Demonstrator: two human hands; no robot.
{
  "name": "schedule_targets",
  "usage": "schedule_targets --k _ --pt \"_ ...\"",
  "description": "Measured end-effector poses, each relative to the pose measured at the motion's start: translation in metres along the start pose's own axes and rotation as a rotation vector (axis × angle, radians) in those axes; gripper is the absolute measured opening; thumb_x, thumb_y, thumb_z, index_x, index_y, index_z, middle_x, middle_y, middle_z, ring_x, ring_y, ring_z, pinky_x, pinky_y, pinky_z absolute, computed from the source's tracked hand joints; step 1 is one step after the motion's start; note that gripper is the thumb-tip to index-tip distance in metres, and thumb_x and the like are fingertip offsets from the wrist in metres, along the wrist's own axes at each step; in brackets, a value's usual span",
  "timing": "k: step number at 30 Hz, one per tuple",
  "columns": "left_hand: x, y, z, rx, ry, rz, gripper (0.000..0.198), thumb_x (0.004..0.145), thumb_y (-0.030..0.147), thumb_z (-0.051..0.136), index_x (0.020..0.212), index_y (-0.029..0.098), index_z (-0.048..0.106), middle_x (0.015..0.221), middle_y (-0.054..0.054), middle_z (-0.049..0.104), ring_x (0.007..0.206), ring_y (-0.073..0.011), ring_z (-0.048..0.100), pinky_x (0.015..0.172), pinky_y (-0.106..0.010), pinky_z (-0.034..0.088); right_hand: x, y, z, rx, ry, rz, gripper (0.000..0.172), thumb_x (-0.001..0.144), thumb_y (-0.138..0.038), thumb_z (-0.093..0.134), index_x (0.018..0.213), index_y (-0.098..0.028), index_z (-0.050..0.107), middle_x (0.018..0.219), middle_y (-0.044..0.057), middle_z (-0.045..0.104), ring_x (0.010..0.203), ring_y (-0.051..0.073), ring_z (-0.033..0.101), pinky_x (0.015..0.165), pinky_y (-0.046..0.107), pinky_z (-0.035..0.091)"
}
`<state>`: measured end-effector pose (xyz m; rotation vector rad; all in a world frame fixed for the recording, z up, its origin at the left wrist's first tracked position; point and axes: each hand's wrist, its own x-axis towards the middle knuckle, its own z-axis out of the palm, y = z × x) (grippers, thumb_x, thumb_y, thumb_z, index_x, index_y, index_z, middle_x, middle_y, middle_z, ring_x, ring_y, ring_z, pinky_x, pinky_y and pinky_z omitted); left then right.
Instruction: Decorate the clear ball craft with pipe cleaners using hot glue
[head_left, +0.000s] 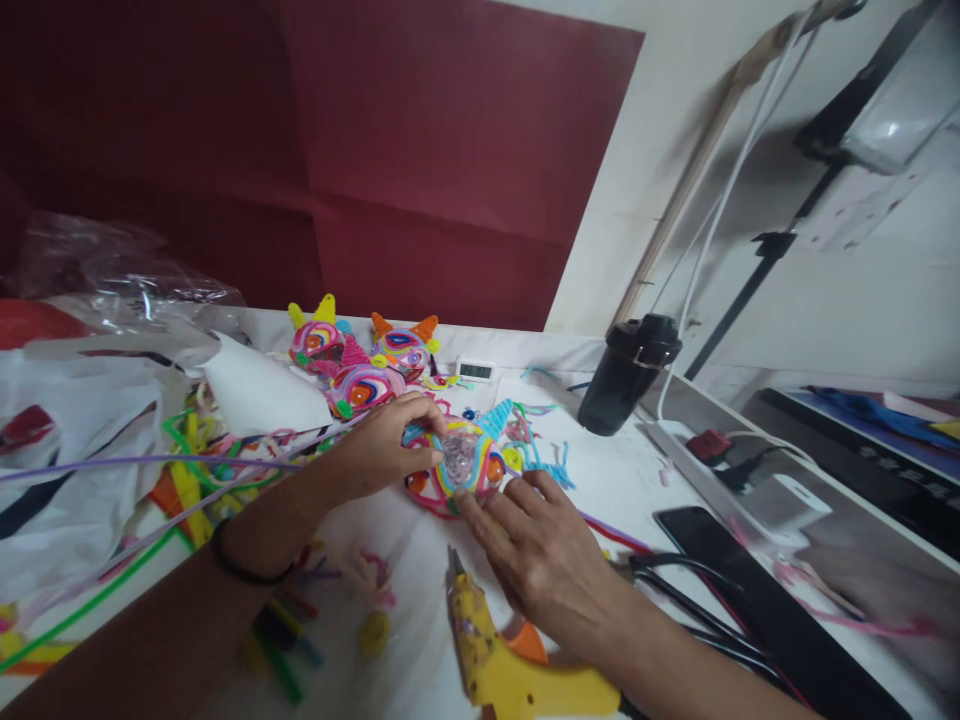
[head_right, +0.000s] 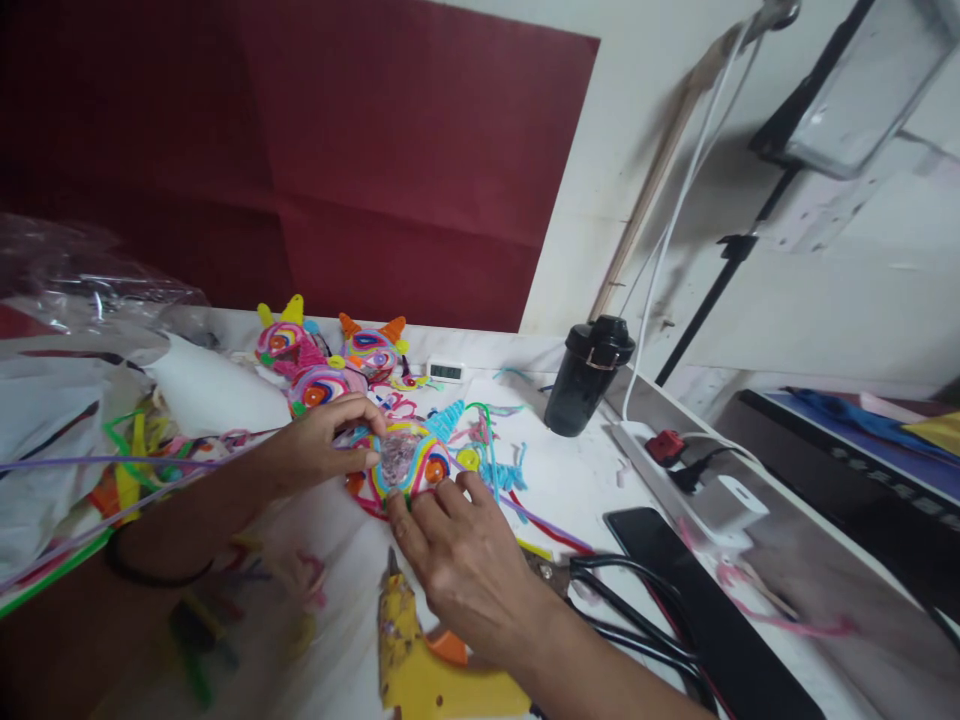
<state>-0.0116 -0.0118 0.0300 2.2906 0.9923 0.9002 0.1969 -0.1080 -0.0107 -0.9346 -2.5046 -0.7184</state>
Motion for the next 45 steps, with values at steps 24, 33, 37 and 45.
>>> schedule_targets --k 24,33,37,45 --pt "-0.0019 -0.0025 0.0062 -0.166 0.03 -0.088 0.021 0.061 0.022 0.061 0.081 0.019 0.06 0.087 -0.001 0.061 0.088 -0.019 0.058 0.087 -0.033 0.049 0.0004 -0.002 0.0034 -0.014 0.029 -0.01 0.035 0.087 -0.006 0.052 0.122 -0.007 0.057 0.085 0.007 0.064 0.078 0.024 0.05 0.075 0.04 0.032" --pt "-0.0014 -0.0085 0.0058 -0.242 0.028 -0.078 0.02 0.062 0.02 0.064 0.08 0.018 0.058 0.084 -0.001 0.061 0.081 -0.016 0.059 0.076 -0.028 0.05 -0.0008 -0.0028 0.0078 -0.015 0.038 -0.008 0.04 0.085 -0.009 0.057 0.125 -0.008 0.055 0.085 0.006 0.064 0.08 0.024 0.05 0.081 0.041 0.032" --pt "-0.0017 -0.0075 0.0067 -0.238 0.032 -0.069 0.018 0.063 0.019 0.062 0.08 0.018 0.057 0.082 -0.001 0.061 0.081 -0.0158 0.059 0.074 -0.027 0.05 -0.0006 -0.0033 0.0072 -0.023 0.061 -0.003 0.038 0.085 -0.009 0.056 0.123 -0.009 0.056 0.082 0.005 0.063 0.075 0.023 0.049 0.079 0.04 0.032" --pt "-0.0008 -0.0058 0.0081 -0.21 0.041 -0.043 0.016 0.062 0.015 0.06 0.077 0.019 0.062 0.086 -0.001 0.064 0.087 -0.0177 0.06 0.084 -0.03 0.049 0.0012 -0.0029 0.0043 0.004 0.03 0.001 0.037 0.086 -0.006 0.052 0.122 -0.008 0.056 0.082 0.006 0.063 0.076 0.023 0.051 0.073 0.038 0.032"
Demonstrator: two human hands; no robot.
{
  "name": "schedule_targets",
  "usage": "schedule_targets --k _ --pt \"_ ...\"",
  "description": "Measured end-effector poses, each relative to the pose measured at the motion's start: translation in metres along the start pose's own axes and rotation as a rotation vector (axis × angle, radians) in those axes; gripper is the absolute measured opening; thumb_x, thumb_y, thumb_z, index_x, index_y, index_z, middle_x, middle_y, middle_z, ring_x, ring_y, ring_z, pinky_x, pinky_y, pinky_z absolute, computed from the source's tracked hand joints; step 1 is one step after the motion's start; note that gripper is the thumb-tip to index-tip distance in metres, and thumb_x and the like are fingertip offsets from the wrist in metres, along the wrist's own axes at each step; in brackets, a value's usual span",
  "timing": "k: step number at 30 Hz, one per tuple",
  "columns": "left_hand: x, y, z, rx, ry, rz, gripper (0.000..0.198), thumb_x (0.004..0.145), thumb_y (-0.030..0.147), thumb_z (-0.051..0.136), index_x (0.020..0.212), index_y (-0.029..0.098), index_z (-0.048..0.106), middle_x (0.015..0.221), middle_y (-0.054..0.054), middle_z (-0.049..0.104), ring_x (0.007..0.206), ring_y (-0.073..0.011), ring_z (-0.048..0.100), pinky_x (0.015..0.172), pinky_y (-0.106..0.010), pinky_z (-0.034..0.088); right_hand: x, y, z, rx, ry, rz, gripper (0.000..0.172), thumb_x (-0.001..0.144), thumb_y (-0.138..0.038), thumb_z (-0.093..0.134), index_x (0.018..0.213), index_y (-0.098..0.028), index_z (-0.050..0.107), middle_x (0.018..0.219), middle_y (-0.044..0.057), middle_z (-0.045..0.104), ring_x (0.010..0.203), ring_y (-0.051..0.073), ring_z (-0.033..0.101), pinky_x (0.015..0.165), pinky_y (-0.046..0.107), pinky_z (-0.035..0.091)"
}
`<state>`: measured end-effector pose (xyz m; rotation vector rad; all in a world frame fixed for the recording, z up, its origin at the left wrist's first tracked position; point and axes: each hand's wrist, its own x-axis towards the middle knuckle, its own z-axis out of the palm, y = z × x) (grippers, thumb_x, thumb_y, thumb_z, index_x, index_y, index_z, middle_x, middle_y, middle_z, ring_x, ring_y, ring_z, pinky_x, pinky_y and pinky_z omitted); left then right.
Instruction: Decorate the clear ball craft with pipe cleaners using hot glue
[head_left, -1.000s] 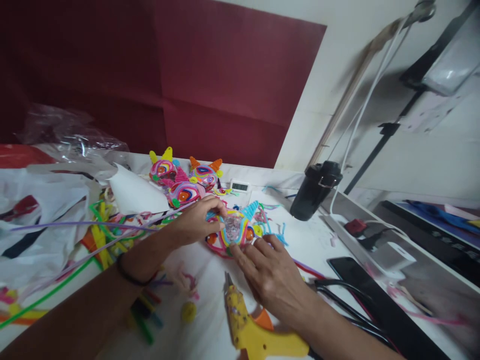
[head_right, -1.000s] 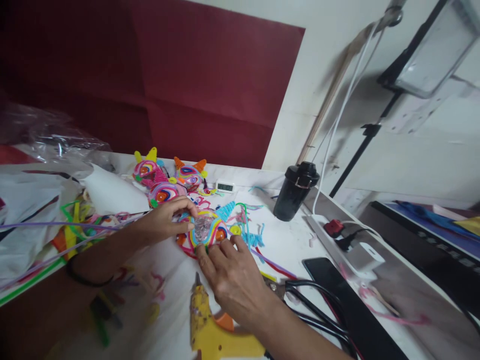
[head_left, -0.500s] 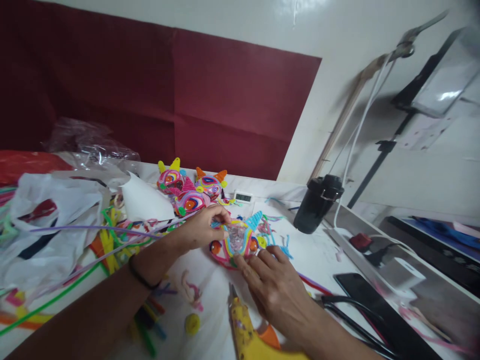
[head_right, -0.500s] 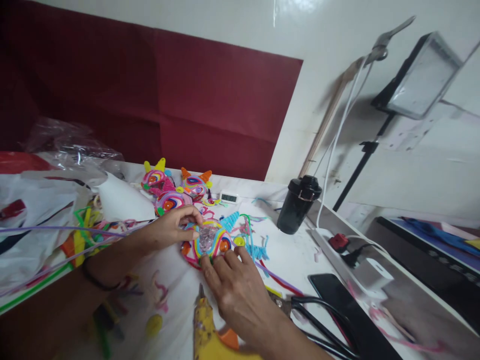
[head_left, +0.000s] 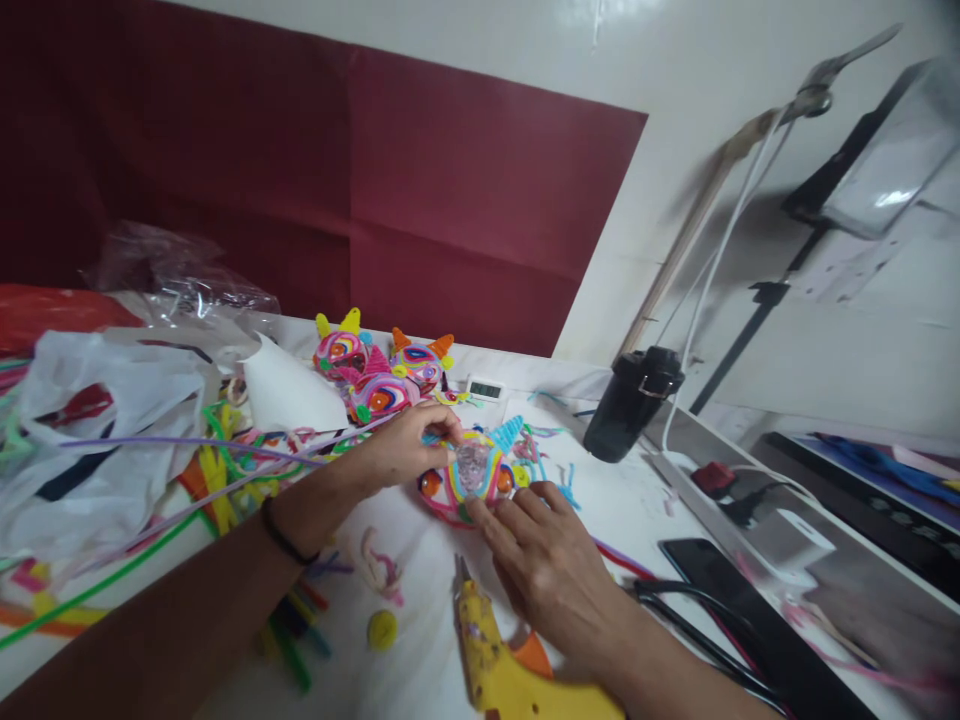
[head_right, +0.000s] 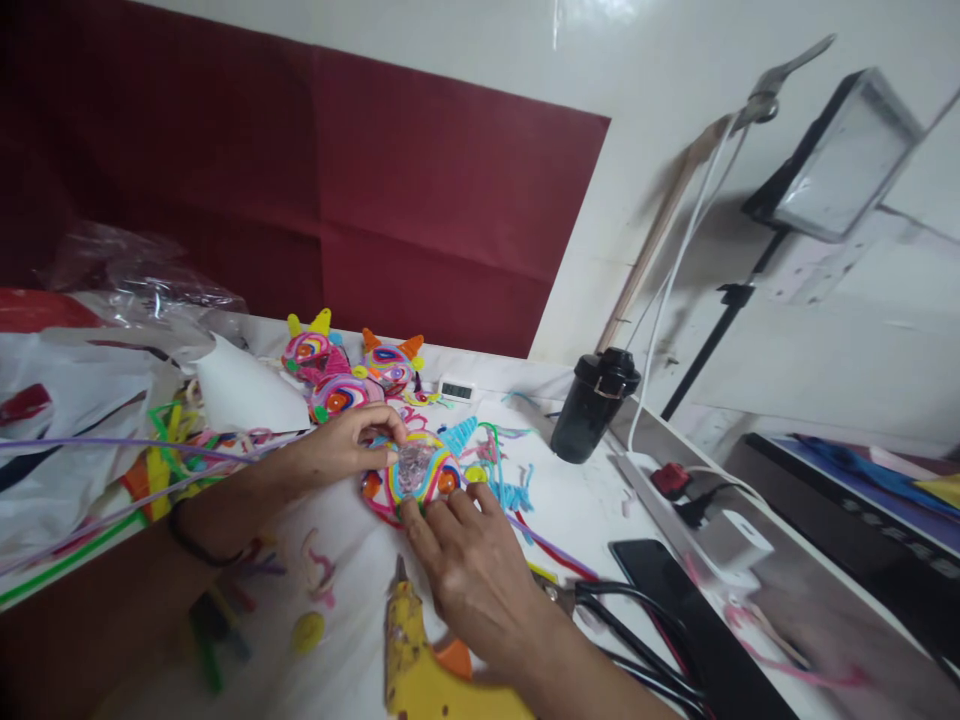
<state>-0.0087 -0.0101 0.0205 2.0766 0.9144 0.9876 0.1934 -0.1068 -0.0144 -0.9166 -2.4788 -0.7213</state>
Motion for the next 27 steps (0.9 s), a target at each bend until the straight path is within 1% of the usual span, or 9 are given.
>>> schedule_targets --k 4,8,12,17,23,27 --pt "0.0001 -0.0027 0.0011 0.01 0.009 0.006 0.021 0.065 0.012 0.059 0.083 0.018 0.065 0.089 -0.002 0.065 0.09 -0.0184 0.061 0.087 -0.032 0.049 -0.001 0.0012 0.0016 0.005 -0.001 0.005 0.035 0.088 -0.006 0.048 0.122 -0.009 0.057 0.083 0.006 0.063 0.076 0.023 0.05 0.074 0.039 0.033" --pt "-0.0014 -0.0013 0.0001 0.07 -0.012 0.022 0.028 0.068 0.01 0.059 0.093 0.018 0.069 0.098 -0.004 0.065 0.096 -0.0187 0.061 0.092 -0.034 0.047 -0.0007 0.0018 0.0022 0.004 0.017 0.003 0.035 0.088 -0.006 0.048 0.122 -0.008 0.057 0.083 0.007 0.063 0.076 0.023 0.05 0.074 0.038 0.033" --pt "-0.0026 0.0008 -0.001 0.129 -0.038 0.037 0.031 0.072 0.012 0.057 0.099 0.02 0.072 0.1 -0.005 0.063 0.101 -0.0197 0.059 0.096 -0.034 0.046 0.0002 0.0019 0.0012 0.001 0.048 -0.012 0.033 0.089 -0.006 0.046 0.119 -0.008 0.059 0.082 0.007 0.063 0.074 0.022 0.05 0.072 0.038 0.033" --pt "-0.0022 -0.0007 0.0005 0.146 -0.025 0.061 0.03 0.073 0.011 0.059 0.098 0.02 0.072 0.1 -0.005 0.062 0.103 -0.0197 0.059 0.097 -0.033 0.046 -0.001 0.0026 0.0015 -0.007 0.077 -0.036 0.03 0.092 -0.005 0.043 0.117 -0.006 0.059 0.08 0.007 0.062 0.071 0.022 0.048 0.07 0.038 0.033" --pt "-0.0019 0.001 0.0026 0.157 -0.01 0.041 0.029 0.074 0.009 0.058 0.098 0.017 0.071 0.102 -0.006 0.061 0.101 -0.0191 0.059 0.097 -0.033 0.045 -0.0017 0.0035 0.003 0.011 0.075 -0.046 0.031 0.093 -0.007 0.042 0.119 -0.004 0.058 0.082 0.007 0.062 0.074 0.022 0.048 0.073 0.04 0.034" --pt "-0.0018 -0.0004 0.0032 0.154 -0.011 0.055 0.028 0.074 0.009 0.058 0.098 0.017 0.071 0.102 -0.005 0.062 0.102 -0.0189 0.059 0.096 -0.032 0.046 -0.0025 0.0037 0.0027 0.005 0.077 -0.051 0.031 0.094 -0.008 0.041 0.12 -0.003 0.057 0.083 0.008 0.063 0.075 0.023 0.049 0.074 0.04 0.033"
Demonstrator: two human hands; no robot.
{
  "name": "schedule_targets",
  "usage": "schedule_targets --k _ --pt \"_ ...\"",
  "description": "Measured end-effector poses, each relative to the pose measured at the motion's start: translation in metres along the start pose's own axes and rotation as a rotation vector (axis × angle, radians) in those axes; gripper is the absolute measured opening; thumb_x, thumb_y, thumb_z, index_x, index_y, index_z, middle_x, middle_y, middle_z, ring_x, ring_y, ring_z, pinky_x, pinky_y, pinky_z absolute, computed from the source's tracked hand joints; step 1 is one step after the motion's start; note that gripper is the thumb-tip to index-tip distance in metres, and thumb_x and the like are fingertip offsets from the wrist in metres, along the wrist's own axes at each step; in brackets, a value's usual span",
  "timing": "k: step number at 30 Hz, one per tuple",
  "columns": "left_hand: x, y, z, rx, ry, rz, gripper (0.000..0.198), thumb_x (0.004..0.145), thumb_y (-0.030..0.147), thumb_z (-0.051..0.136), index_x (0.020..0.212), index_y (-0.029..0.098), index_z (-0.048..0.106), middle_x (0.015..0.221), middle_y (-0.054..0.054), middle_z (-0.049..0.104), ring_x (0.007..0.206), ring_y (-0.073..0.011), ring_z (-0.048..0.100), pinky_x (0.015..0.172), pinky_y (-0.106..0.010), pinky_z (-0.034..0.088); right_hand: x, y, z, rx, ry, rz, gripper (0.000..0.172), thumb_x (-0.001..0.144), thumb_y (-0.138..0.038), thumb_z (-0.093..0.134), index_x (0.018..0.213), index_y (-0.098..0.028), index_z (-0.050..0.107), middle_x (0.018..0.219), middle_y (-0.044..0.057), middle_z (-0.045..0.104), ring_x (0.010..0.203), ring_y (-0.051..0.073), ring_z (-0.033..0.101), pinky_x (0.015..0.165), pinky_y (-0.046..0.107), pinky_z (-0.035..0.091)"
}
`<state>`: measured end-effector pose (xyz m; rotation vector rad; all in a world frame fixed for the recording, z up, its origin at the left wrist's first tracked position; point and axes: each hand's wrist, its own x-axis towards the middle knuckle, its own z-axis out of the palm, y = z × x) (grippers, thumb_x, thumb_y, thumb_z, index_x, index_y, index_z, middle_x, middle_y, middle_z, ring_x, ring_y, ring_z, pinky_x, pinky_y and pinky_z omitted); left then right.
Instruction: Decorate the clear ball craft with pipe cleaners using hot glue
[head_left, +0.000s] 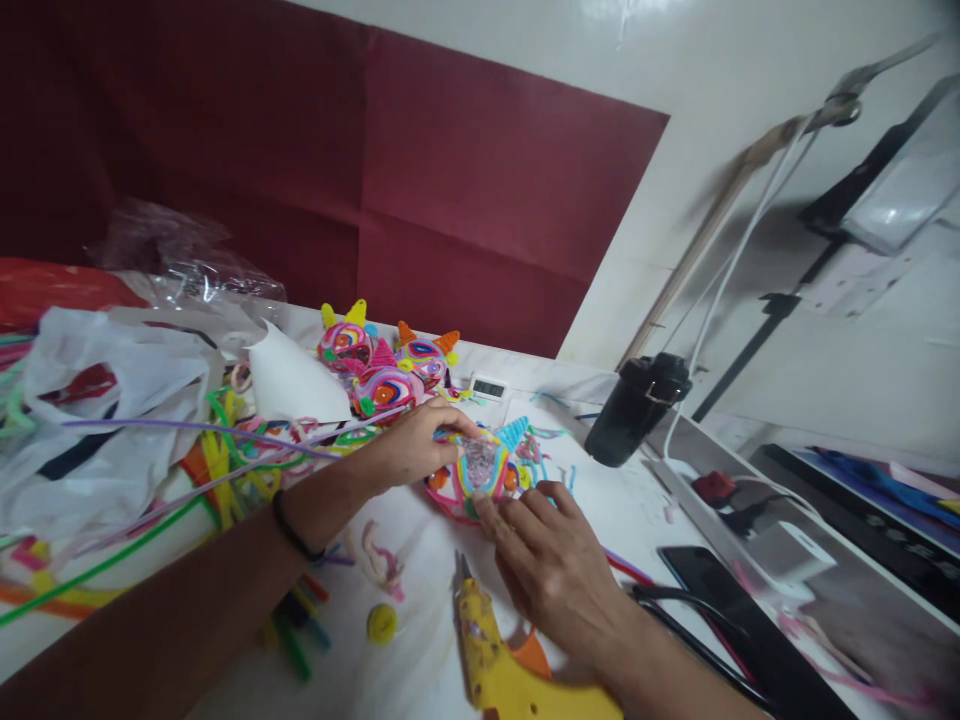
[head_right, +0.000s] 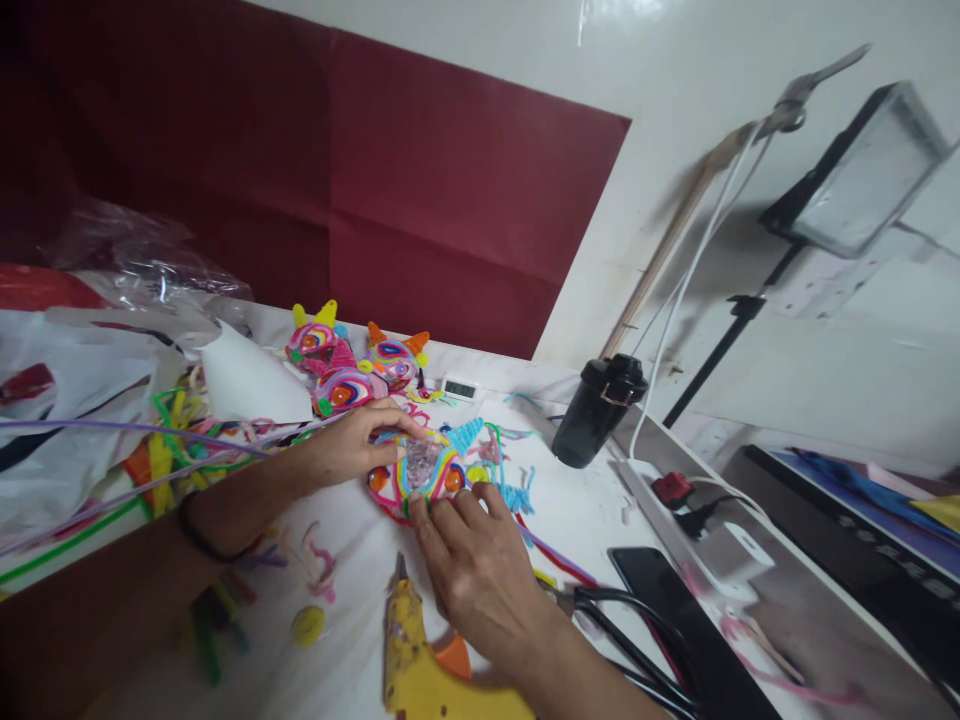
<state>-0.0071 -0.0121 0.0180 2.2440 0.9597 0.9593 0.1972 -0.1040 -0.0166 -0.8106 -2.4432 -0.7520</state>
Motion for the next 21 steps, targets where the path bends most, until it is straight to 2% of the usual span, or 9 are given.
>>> schedule_targets --k 7,13,18,21 --pt "0.0001 -0.0029 0.0036 0.031 0.029 0.039 0.03 0.072 0.008 0.056 0.096 0.02 0.07 0.101 -0.004 0.063 0.102 -0.0195 0.059 0.097 -0.034 0.046 0.0012 -0.0005 -0.0018 -0.006 -0.009 0.011 0.03 0.094 -0.009 0.04 0.117 -0.006 0.058 0.084 0.008 0.064 0.075 0.023 0.051 0.073 0.04 0.033" --pt "-0.0005 0.0043 0.0054 0.068 0.073 0.12 0.021 0.07 0.007 0.053 0.084 0.019 0.062 0.095 -0.002 0.063 0.096 -0.0184 0.059 0.092 -0.032 0.047 0.0028 0.0 -0.0015 0.002 -0.018 0.049 0.031 0.091 -0.007 0.043 0.118 -0.008 0.058 0.085 0.008 0.063 0.076 0.023 0.051 0.073 0.04 0.032" --pt "-0.0006 0.0044 0.0042 0.087 0.057 0.115 0.016 0.074 0.014 0.053 0.085 0.02 0.063 0.094 -0.003 0.062 0.096 -0.0193 0.059 0.092 -0.033 0.047 0.0044 -0.0004 -0.0022 0.017 -0.035 0.076 0.031 0.089 -0.007 0.046 0.116 -0.009 0.059 0.084 0.008 0.062 0.077 0.024 0.049 0.074 0.04 0.032" --pt "0.0007 0.0017 0.0029 0.072 0.04 0.093 0.019 0.074 0.016 0.053 0.089 0.021 0.065 0.098 -0.003 0.063 0.1 -0.0206 0.059 0.096 -0.035 0.045 0.0077 0.0011 -0.0043 0.007 -0.027 0.088 0.03 0.088 -0.008 0.049 0.116 -0.01 0.06 0.084 0.008 0.061 0.077 0.024 0.048 0.073 0.04 0.033"
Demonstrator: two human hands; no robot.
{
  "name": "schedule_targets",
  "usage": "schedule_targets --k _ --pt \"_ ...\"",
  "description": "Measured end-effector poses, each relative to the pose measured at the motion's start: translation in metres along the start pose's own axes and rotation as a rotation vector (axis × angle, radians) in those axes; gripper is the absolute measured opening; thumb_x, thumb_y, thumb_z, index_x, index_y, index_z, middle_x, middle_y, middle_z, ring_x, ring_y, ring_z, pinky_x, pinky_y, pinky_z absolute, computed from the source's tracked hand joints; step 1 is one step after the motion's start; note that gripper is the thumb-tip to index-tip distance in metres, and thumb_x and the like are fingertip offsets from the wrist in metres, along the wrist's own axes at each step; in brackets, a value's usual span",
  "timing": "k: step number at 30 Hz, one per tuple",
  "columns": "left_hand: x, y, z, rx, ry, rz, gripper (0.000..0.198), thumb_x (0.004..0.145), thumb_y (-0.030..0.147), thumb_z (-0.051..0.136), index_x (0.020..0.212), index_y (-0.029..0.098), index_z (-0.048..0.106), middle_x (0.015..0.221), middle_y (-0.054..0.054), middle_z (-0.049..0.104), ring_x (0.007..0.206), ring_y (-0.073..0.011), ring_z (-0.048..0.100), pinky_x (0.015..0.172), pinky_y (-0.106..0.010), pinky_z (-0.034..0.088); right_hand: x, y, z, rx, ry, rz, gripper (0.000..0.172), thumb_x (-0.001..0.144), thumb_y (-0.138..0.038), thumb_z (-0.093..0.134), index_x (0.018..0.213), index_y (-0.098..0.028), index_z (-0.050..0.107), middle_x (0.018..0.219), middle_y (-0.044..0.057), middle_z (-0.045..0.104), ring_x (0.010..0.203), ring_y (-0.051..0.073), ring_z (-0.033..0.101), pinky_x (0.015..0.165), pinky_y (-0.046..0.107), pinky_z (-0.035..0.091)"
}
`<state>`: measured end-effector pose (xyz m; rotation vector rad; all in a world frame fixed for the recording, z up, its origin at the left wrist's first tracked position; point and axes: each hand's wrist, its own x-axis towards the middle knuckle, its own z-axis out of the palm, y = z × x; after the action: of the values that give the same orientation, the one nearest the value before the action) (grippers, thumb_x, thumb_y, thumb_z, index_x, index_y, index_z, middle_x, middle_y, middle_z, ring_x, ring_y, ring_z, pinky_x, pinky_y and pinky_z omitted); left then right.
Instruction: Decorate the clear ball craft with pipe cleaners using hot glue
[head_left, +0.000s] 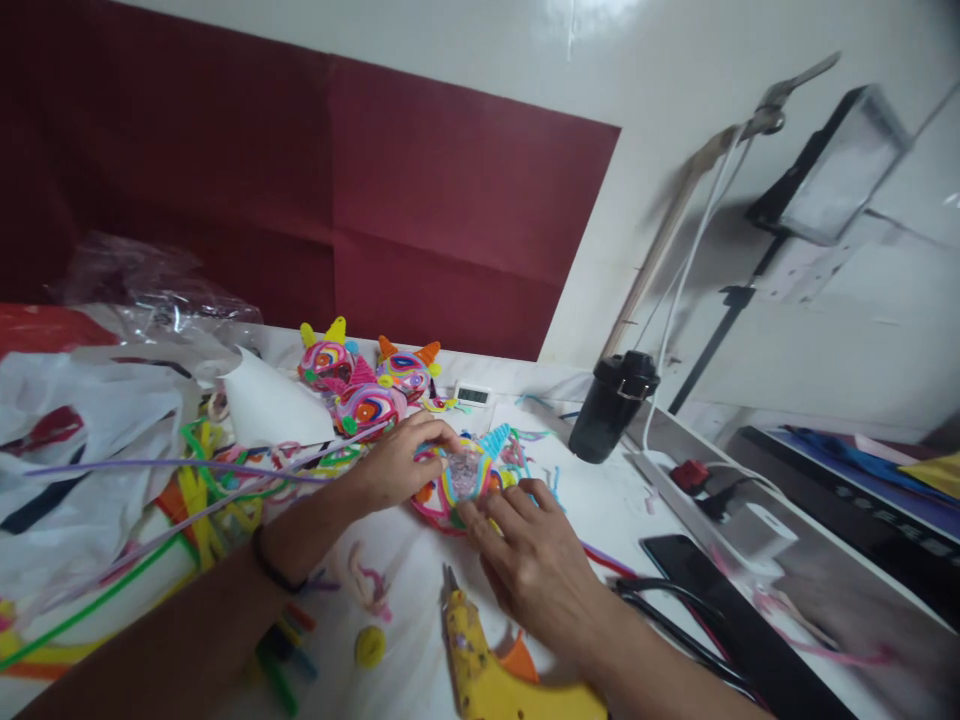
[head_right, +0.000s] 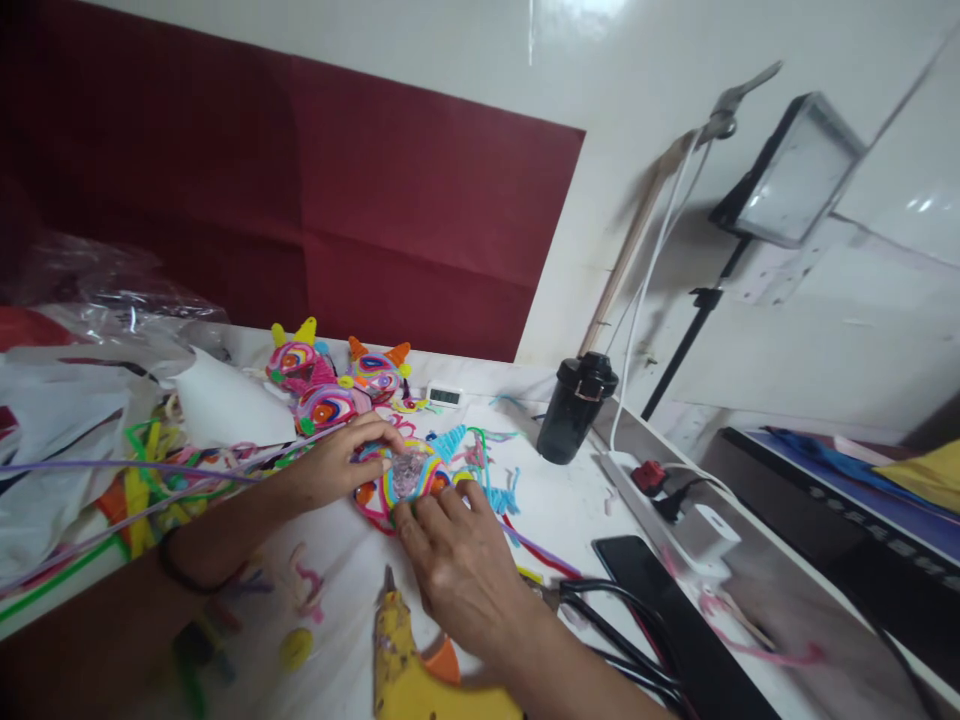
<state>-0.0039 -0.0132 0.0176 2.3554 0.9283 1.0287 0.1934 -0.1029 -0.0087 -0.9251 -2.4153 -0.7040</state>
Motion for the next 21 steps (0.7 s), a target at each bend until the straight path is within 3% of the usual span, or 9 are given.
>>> schedule_targets --k 3,8,11,15,21 --pt "0.002 -0.003 -0.001 -0.008 -0.008 -0.01 0.025 0.073 0.016 0.05 0.092 0.021 0.066 0.101 -0.004 0.063 0.104 -0.0212 0.058 0.099 -0.036 0.044 0.005 0.005 -0.002 0.019 0.014 0.025 0.029 0.086 -0.012 0.053 0.113 -0.014 0.062 0.092 0.01 0.061 0.086 0.027 0.05 0.075 0.042 0.035" --pt "0.006 -0.007 -0.005 -0.024 -0.022 -0.023 0.025 0.073 0.018 0.051 0.092 0.021 0.066 0.101 -0.004 0.064 0.102 -0.0215 0.058 0.099 -0.036 0.044 0.014 0.019 -0.005 0.114 -0.003 0.011 0.029 0.089 -0.02 0.054 0.116 -0.017 0.063 0.124 0.017 0.056 0.116 0.033 0.045 0.092 0.052 0.035" --pt "0.009 -0.008 -0.006 -0.048 -0.037 -0.045 0.025 0.073 0.018 0.052 0.093 0.021 0.066 0.102 -0.004 0.064 0.104 -0.0215 0.058 0.099 -0.036 0.043 0.019 0.028 -0.007 0.196 -0.044 -0.016 0.031 0.087 -0.019 0.054 0.116 -0.018 0.064 0.129 0.016 0.055 0.118 0.032 0.045 0.096 0.053 0.035" --pt "0.01 -0.009 -0.005 -0.084 -0.039 -0.064 0.02 0.074 0.021 0.054 0.091 0.021 0.063 0.099 -0.003 0.064 0.1 -0.0205 0.058 0.095 -0.034 0.045 0.023 0.036 -0.009 0.281 -0.107 -0.025 0.035 0.082 -0.015 0.057 0.116 -0.019 0.066 0.118 0.014 0.06 0.109 0.029 0.051 0.093 0.048 0.039" --pt "0.004 -0.009 -0.002 -0.063 0.01 -0.051 0.016 0.075 0.021 0.052 0.09 0.02 0.057 0.094 -0.002 0.062 0.094 -0.0191 0.058 0.092 -0.034 0.047 0.024 0.038 -0.01 0.288 -0.1 -0.048 0.034 0.083 -0.015 0.055 0.115 -0.019 0.067 0.119 0.014 0.061 0.109 0.026 0.055 0.093 0.046 0.038"
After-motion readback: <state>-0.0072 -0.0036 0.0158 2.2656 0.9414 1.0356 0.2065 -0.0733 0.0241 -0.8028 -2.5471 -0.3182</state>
